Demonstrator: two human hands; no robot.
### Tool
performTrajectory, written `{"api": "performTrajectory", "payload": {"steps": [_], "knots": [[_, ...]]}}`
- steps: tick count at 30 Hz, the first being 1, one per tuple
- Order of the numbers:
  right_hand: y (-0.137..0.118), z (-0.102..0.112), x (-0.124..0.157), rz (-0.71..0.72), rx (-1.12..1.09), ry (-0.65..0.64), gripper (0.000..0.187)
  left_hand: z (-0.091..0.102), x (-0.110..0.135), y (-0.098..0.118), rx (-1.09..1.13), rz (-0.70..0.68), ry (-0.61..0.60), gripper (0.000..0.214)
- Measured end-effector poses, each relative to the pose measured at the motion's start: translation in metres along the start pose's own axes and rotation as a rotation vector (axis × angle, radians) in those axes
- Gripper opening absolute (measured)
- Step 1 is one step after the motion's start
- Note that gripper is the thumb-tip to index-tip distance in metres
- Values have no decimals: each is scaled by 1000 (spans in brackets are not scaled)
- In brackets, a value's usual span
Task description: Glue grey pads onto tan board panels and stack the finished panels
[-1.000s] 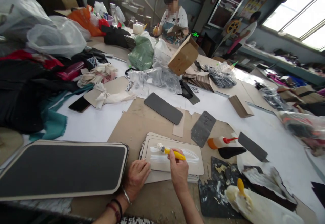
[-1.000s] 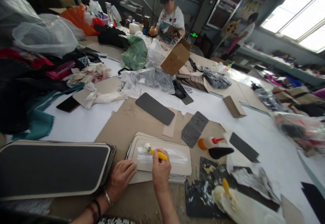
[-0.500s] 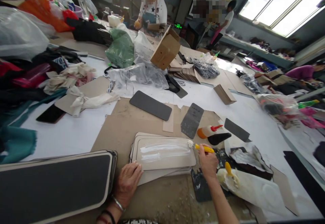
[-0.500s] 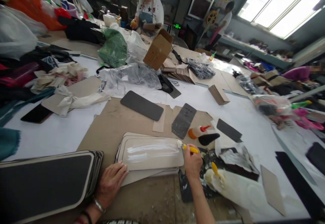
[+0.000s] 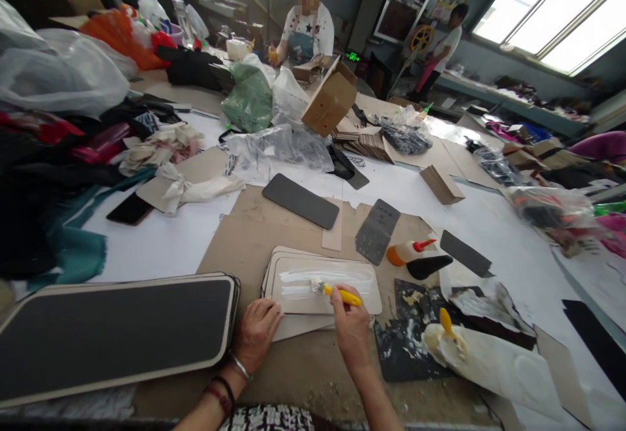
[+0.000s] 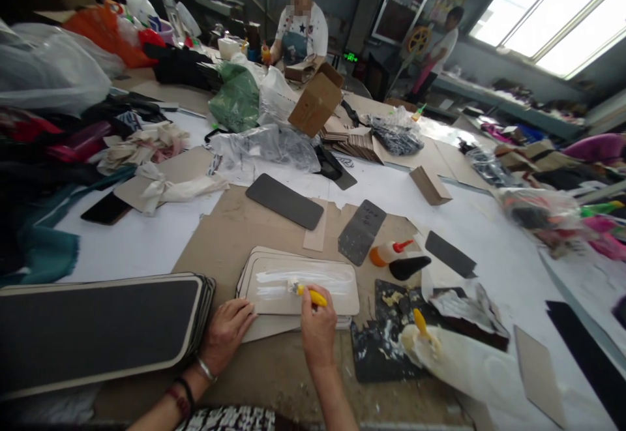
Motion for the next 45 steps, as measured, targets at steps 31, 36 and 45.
{"api": "performTrajectory", "payload": {"steps": [31, 36, 45], "knots": [[-23, -29, 29, 63, -95, -89, 27, -1, -2, -3, 31, -8, 52, 11], [26, 41, 30, -64, 162, 66, 39, -4, 1, -7, 39, -4, 15, 13], [69, 128, 19, -50, 490, 173, 52, -3, 1, -6, 9, -61, 35, 11]]}}
Point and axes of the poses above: each hand's wrist, its own x-axis away from the middle knuckle, its own z-axis out of the back of the hand, y = z × x, the point moved 6 cm from there along -x, towards the middle knuckle, and after that the axes turned 14 degrees about z, right-handed, at the moved point
